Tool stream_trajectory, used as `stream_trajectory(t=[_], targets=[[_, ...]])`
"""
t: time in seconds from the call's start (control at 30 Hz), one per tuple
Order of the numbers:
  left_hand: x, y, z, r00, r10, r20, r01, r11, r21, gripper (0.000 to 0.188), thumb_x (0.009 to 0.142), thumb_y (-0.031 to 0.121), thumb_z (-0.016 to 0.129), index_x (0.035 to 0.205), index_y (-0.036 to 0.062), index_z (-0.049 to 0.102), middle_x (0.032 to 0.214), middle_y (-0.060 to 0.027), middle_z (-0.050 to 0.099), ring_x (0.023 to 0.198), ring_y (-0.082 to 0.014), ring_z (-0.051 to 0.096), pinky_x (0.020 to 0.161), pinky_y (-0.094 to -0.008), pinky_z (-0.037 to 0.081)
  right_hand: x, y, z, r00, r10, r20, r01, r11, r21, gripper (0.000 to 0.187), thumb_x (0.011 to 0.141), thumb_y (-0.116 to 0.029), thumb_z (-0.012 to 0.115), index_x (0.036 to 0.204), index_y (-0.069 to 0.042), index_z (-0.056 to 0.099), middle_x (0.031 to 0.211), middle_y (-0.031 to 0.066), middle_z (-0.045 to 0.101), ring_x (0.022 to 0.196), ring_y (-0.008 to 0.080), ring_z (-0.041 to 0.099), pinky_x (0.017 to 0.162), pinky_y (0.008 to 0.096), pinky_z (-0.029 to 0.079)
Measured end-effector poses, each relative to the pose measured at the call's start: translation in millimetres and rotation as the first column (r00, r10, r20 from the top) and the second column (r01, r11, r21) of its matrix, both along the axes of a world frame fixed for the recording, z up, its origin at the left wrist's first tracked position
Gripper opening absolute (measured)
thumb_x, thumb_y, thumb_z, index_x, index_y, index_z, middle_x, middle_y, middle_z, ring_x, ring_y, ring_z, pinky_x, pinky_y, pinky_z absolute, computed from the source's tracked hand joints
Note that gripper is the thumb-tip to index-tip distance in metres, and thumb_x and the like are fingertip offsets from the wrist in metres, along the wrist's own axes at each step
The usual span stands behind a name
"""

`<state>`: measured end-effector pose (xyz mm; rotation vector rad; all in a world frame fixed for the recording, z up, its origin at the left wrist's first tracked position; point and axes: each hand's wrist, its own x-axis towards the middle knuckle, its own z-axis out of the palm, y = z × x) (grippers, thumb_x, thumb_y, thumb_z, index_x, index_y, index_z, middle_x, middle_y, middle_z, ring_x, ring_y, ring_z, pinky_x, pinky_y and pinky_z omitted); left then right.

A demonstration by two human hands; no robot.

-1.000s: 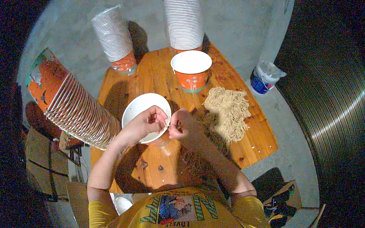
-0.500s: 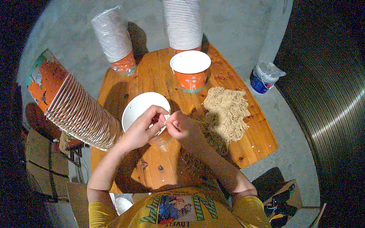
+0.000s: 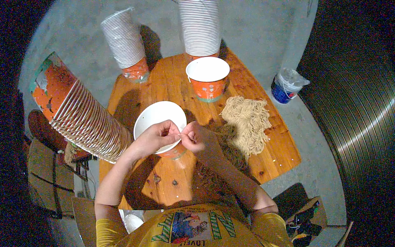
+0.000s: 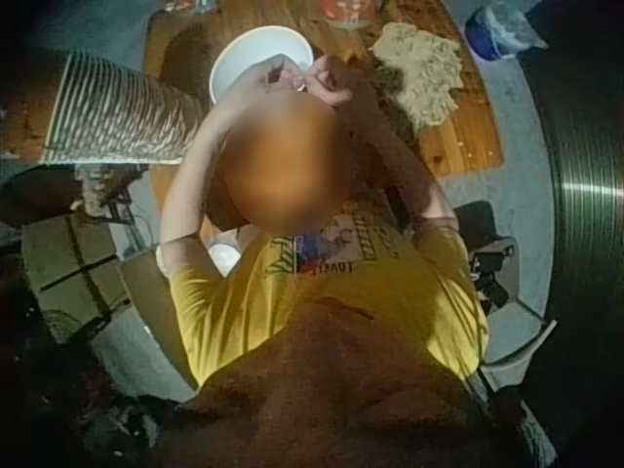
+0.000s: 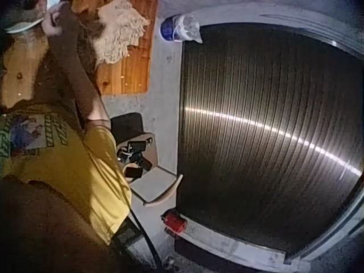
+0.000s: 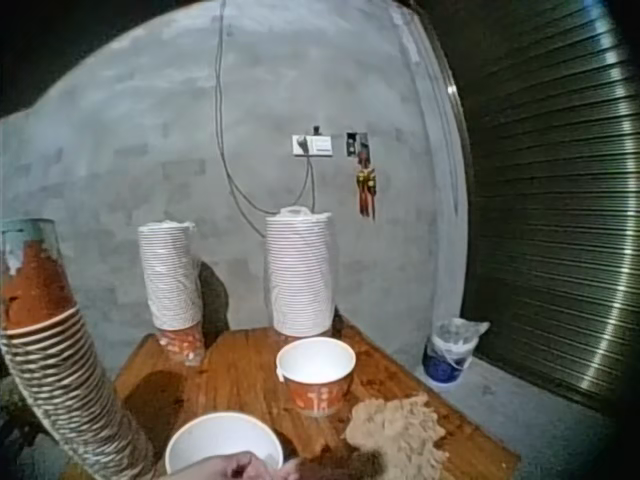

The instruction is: Bundling stacks of paper cups using rubber bands and organizing them on a table.

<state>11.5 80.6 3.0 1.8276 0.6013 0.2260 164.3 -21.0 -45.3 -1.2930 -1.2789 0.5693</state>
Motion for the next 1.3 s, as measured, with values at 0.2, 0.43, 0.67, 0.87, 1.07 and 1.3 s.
stream_trajectory(t=[0.2, 0.43, 0.67, 0.87, 1.07, 1.3], targets=[[1.1, -6.7, -2.9, 0.995, 0.031, 0.093, -0.066, 0.910, 0.410, 0.012, 0.085, 0.012, 0.061, 0.085, 0.0028, 0.054, 0.072, 0.0001, 0.051, 0.067, -0.0083, 0.045, 0.061, -0.0244, 0.041, -0.6, -1.5, 0.9, 0.999, -0.001, 0.037, 0.001, 1.000, -0.005, 0.009, 0.080, -0.002, 0.062, 0.082, -0.004, 0.054, 0.062, -0.0059, 0.044, 0.054, 0.0012, 0.035, 0.048, 0.0197, 0.029], [1.3, -17.0, 3.9, 0.988, 0.151, -0.020, -0.137, 0.939, 0.316, 0.012, 0.084, 0.012, 0.059, 0.085, 0.0011, 0.053, 0.067, -0.0036, 0.052, 0.062, -0.0112, 0.049, 0.058, -0.0275, 0.043, -0.8, -0.8, -2.7, 0.998, -0.014, 0.056, 0.013, 1.000, 0.015, 0.008, 0.080, -0.001, 0.061, 0.083, -0.004, 0.054, 0.064, -0.0041, 0.049, 0.056, 0.0012, 0.040, 0.049, 0.0192, 0.034], [2.9, -20.8, 2.5, 0.978, 0.204, 0.044, -0.208, 0.933, 0.293, 0.009, 0.084, 0.009, 0.058, 0.085, 0.0011, 0.053, 0.071, -0.0025, 0.053, 0.065, -0.0092, 0.048, 0.061, -0.0257, 0.043, -3.5, -0.8, -6.0, 0.990, -0.072, 0.122, 0.061, 0.994, 0.090, 0.008, 0.079, 0.000, 0.062, 0.083, -0.003, 0.055, 0.062, -0.0024, 0.050, 0.056, 0.0026, 0.043, 0.049, 0.0206, 0.037], [5.2, -18.4, -3.6, 0.972, 0.212, 0.097, -0.229, 0.946, 0.230, 0.007, 0.084, 0.006, 0.057, 0.084, 0.0021, 0.052, 0.073, -0.0004, 0.053, 0.067, -0.0080, 0.046, 0.062, -0.0238, 0.042, -5.1, -1.3, -3.3, 0.984, -0.108, 0.140, 0.081, 0.979, 0.187, 0.009, 0.077, 0.000, 0.062, 0.083, -0.004, 0.056, 0.060, -0.0021, 0.049, 0.053, 0.0032, 0.043, 0.049, 0.0207, 0.037], [8.8, -15.1, -8.2, 0.967, 0.198, 0.162, -0.223, 0.963, 0.151, 0.014, 0.084, 0.003, 0.058, 0.094, 0.0040, 0.049, 0.081, 0.0008, 0.051, 0.074, -0.0067, 0.046, 0.069, -0.0210, 0.041, -4.2, 1.1, -10.7, 0.978, -0.150, 0.143, 0.131, 0.982, 0.135, 0.008, 0.079, -0.001, 0.062, 0.083, -0.004, 0.056, 0.059, -0.0021, 0.048, 0.053, 0.0031, 0.043, 0.049, 0.0210, 0.038], [7.9, -11.7, -5.8, 0.971, 0.167, 0.173, -0.180, 0.982, 0.062, 0.022, 0.084, -0.002, 0.057, 0.101, 0.0042, 0.045, 0.085, 0.0005, 0.050, 0.077, -0.0065, 0.047, 0.073, -0.0206, 0.041, -3.5, 1.8, -9.1, 0.992, -0.034, -0.125, 0.031, 0.999, -0.019, 0.008, 0.084, -0.004, 0.058, 0.085, -0.005, 0.050, 0.065, 0.0017, 0.050, 0.058, 0.0078, 0.049, 0.052, 0.0263, 0.041]])
